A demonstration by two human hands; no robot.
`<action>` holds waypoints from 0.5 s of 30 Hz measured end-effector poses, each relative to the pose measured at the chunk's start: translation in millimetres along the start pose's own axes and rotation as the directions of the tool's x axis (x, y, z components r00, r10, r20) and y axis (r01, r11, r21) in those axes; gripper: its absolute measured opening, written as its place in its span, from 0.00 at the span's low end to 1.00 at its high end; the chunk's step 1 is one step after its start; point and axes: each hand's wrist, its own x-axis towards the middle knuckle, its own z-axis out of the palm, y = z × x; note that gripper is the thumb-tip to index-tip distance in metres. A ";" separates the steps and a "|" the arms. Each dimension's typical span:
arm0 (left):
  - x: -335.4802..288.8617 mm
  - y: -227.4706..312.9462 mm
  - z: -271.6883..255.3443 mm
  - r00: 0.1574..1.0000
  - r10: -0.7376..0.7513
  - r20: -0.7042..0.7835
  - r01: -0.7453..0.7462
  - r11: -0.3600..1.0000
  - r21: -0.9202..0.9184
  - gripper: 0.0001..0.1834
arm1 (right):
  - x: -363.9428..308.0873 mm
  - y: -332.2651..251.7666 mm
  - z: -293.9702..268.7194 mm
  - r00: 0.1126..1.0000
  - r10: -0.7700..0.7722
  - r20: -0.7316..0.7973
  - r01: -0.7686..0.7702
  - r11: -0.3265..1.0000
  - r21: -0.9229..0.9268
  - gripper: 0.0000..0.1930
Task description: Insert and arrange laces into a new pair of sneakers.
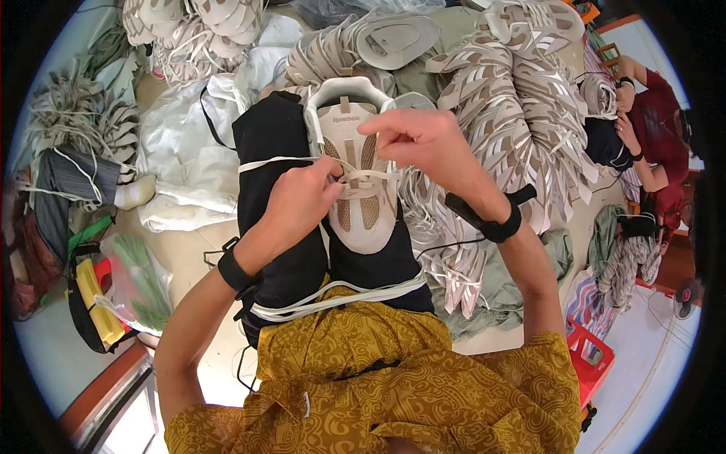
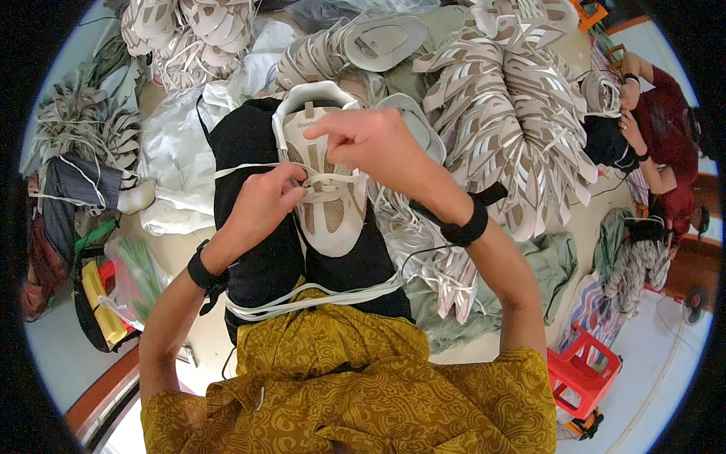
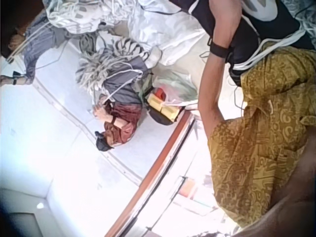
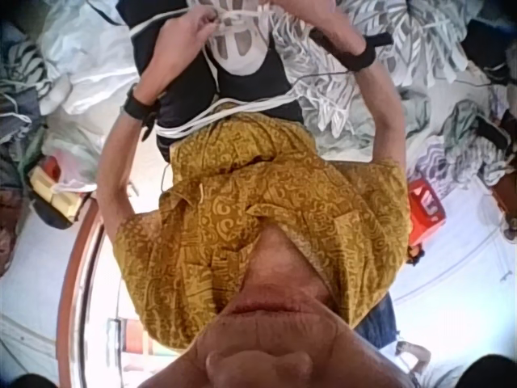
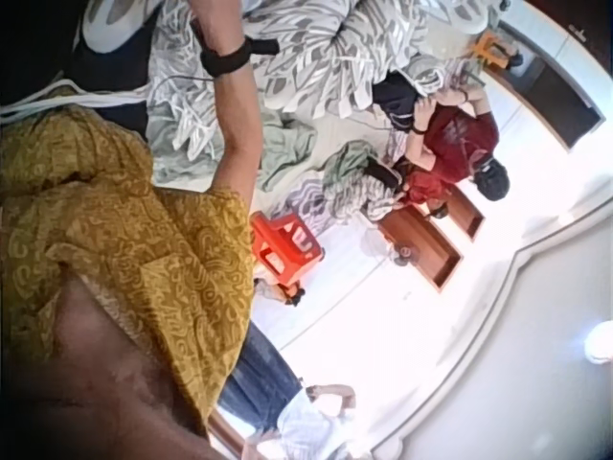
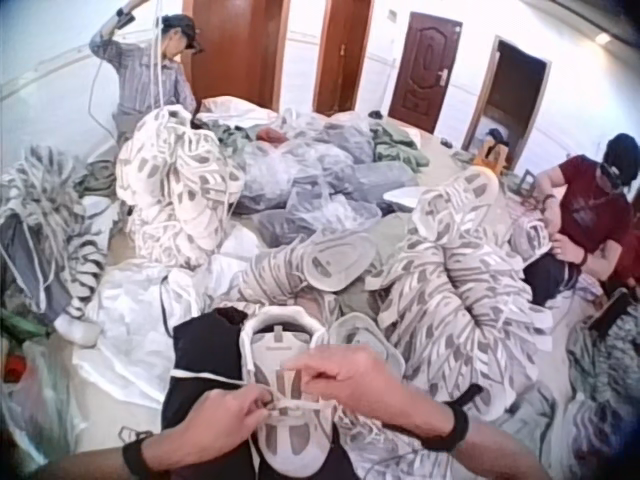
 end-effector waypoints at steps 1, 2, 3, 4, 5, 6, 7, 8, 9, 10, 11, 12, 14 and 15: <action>0.8 0.2 1.4 1.000 0.000 0.000 0.000 1.000 0.002 0.10 | 3.7 -6.7 -4.7 0.984 0.168 0.057 -0.176 0.965 0.196 0.16; 1.6 0.7 3.1 1.000 -0.004 -0.011 0.004 1.000 0.024 0.10 | 5.5 -9.7 -6.8 0.938 0.316 0.145 -0.348 0.861 0.372 0.16; 2.4 1.3 4.4 1.000 -0.009 -0.023 0.010 0.999 0.047 0.09 | 6.8 -3.9 -6.4 0.938 0.316 0.144 -0.347 0.860 0.373 0.16; 3.7 3.8 5.8 1.000 -0.007 -0.020 0.007 0.999 0.046 0.09 | 6.9 7.2 -6.5 0.959 0.264 0.099 -0.282 0.905 0.319 0.16; 5.3 6.4 7.0 0.999 0.009 -0.032 -0.005 0.992 0.124 0.08 | 4.9 14.6 -6.1 0.976 0.209 0.057 -0.216 0.941 0.259 0.17; 6.8 8.1 7.8 0.999 0.026 -0.044 -0.017 0.979 0.201 0.07 | -1.5 18.3 -5.9 0.976 0.212 0.055 -0.219 0.941 0.257 0.17; 7.6 5.7 8.8 0.999 0.020 -0.048 -0.010 0.980 0.201 0.07 | -6.5 20.9 -3.8 0.983 0.160 0.091 -0.170 0.979 0.116 0.18; 8.5 2.0 10.4 0.996 0.057 -0.067 -0.042 0.979 0.201 0.06 | -11.3 22.1 -1.0 0.985 0.112 0.133 -0.109 0.994 -0.026 0.19; 8.5 -0.6 11.0 0.992 0.094 -0.087 -0.075 0.977 0.202 0.05 | -15.6 21.5 6.6 0.985 0.108 0.137 -0.106 0.994 -0.024 0.19; 8.8 -1.6 10.8 0.992 0.093 -0.080 -0.075 0.977 0.200 0.05 | -20.3 20.0 18.4 0.992 0.051 0.115 -0.040 0.995 -0.092 0.20; 8.4 0.2 7.8 0.995 0.064 -0.073 -0.056 0.993 0.106 0.04 | -22.8 18.5 27.4 0.996 -0.009 0.092 0.024 0.986 -0.165 0.20; 8.0 1.6 5.3 0.997 0.036 -0.063 -0.035 0.999 0.012 0.03 | -23.4 19.9 34.3 0.996 -0.003 0.084 0.017 0.986 -0.167 0.20; 4.0 3.3 3.6 0.998 0.017 -0.055 -0.018 1.000 -0.017 0.03 | -25.8 21.2 42.6 0.994 -0.035 0.104 0.067 0.945 -0.321 0.21; 3.1 4.1 3.5 0.999 -0.007 -0.053 0.004 0.999 -0.046 0.03 | -26.2 21.9 40.7 0.995 -0.032 0.100 0.063 0.944 -0.324 0.21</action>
